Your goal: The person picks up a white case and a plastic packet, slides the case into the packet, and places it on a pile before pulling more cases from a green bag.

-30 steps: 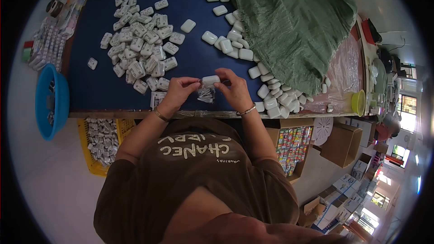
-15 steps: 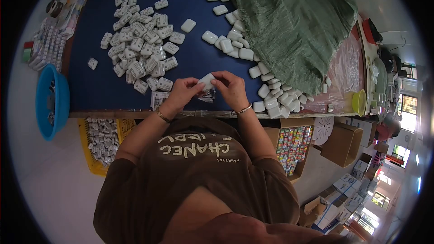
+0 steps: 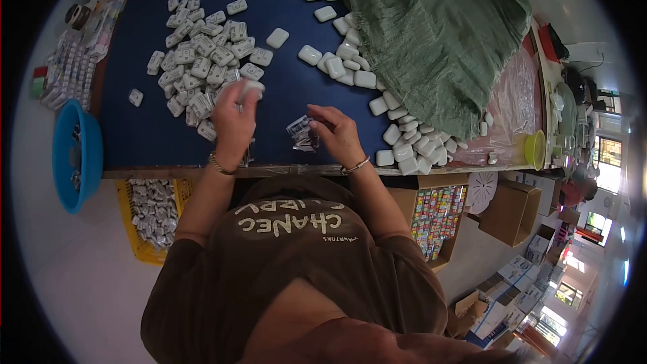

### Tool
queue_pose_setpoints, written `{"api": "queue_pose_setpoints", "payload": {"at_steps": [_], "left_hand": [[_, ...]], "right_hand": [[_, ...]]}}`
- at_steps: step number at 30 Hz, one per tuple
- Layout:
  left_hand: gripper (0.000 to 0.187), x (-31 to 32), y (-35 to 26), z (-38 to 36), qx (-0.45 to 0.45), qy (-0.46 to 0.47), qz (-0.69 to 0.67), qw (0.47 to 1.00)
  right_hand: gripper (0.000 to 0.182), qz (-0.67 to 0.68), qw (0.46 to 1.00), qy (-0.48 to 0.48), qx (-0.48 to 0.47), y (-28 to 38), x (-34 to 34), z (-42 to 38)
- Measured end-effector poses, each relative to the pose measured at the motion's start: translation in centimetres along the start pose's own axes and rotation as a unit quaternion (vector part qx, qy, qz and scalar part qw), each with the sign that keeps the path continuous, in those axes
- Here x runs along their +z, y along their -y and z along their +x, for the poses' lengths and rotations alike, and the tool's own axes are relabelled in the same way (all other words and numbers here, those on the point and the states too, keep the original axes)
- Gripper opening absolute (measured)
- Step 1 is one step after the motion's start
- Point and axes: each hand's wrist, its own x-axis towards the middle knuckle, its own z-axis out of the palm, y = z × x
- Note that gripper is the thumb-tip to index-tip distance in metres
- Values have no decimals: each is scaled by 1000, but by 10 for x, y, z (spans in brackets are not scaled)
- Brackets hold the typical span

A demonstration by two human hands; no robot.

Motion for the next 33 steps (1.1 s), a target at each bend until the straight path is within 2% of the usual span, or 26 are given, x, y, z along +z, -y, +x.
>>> {"api": "queue_pose_setpoints", "payload": {"at_steps": [1, 2, 3, 4, 5, 6, 8, 9, 11, 12, 13, 15, 19, 21, 24, 25, 26, 27, 28, 29, 30, 32, 33], "left_hand": [[23, -11, -9, 14, -1, 1, -1, 1000], [24, -21, -19, 28, 112, -69, 133, 982], [25, -27, -23, 35, 221, -137, 262, 929], [25, -20, -20, 26, 221, -139, 263, 929], [25, -3, -14, 6, 168, -1, 138, 976], [26, 13, -8, -14, 108, 138, 5, 984], [22, 39, -4, -42, 33, 299, 34, 953], [22, 47, 0, -51, 33, 299, 30, 953], [21, 57, 3, -63, 42, 325, 58, 943], [21, 60, 5, -65, 41, 323, 55, 944], [19, 60, 7, -65, 43, 320, 47, 945], [18, 62, 10, -67, 45, 313, 41, 948], [11, 63, 14, -68, 57, 301, 42, 951], [9, 61, 17, -68, 48, 299, 40, 952], [8, 56, 22, -63, 42, 300, 19, 953], [10, 51, 18, -57, -20, 322, -13, 946], [13, 48, 16, -54, -83, 342, -44, 935], [13, 49, 19, -55, -84, 343, -43, 935], [17, 51, 23, -58, -198, 350, -139, 905], [20, 52, 26, -59, -308, 349, -232, 854], [20, 50, 25, -59, -308, 350, -230, 854], [22, 47, 19, -57, -410, 308, -376, 772], [22, 45, 18, -56, -409, 308, -375, 773]], "right_hand": [[24, -23, 1000, -15, -5, -4, -4, 0], [22, -47, 998, -30, -12, -8, -6, 0], [22, -47, 998, -29, -14, -12, -6, 1], [23, -45, 999, -27, 16, -17, -6, 2], [23, -43, 998, -25, 47, -23, -5, 2], [23, -43, 998, -26, 46, -29, -5, 3], [23, -102, 993, -48, 22, -40, -6, 5], [23, -106, 993, -50, 23, -44, -12, 6], [17, -281, 942, -164, -87, -49, -33, 7], [22, -358, 913, -183, -68, -49, -47, 6], [22, -361, 912, -182, -69, -48, -60, 5], [33, -557, 802, -200, -80, -45, -81, 6], [41, -628, 763, -142, -64, -62, -99, 9], [29, -643, 734, -166, -145, -72, -101, 10], [33, -618, 752, -192, -123, -64, -94, 9], [33, -617, 753, -193, -124, -58, -90, 7], [32, -554, 805, -192, -92, -51, -84, 4], [31, -487, 851, -190, -57, -48, -76, 1], [32, -326, 928, -170, -58, -48, -65, -1], [32, -154, 976, -145, -57, -48, -51, -3], [31, 0, 995, -100, 8, -22, -33, -8], [29, -50, 998, -41, -14, -9, -13, -13], [27, -64, 997, -20, -31, -2, -6, -14]]}}
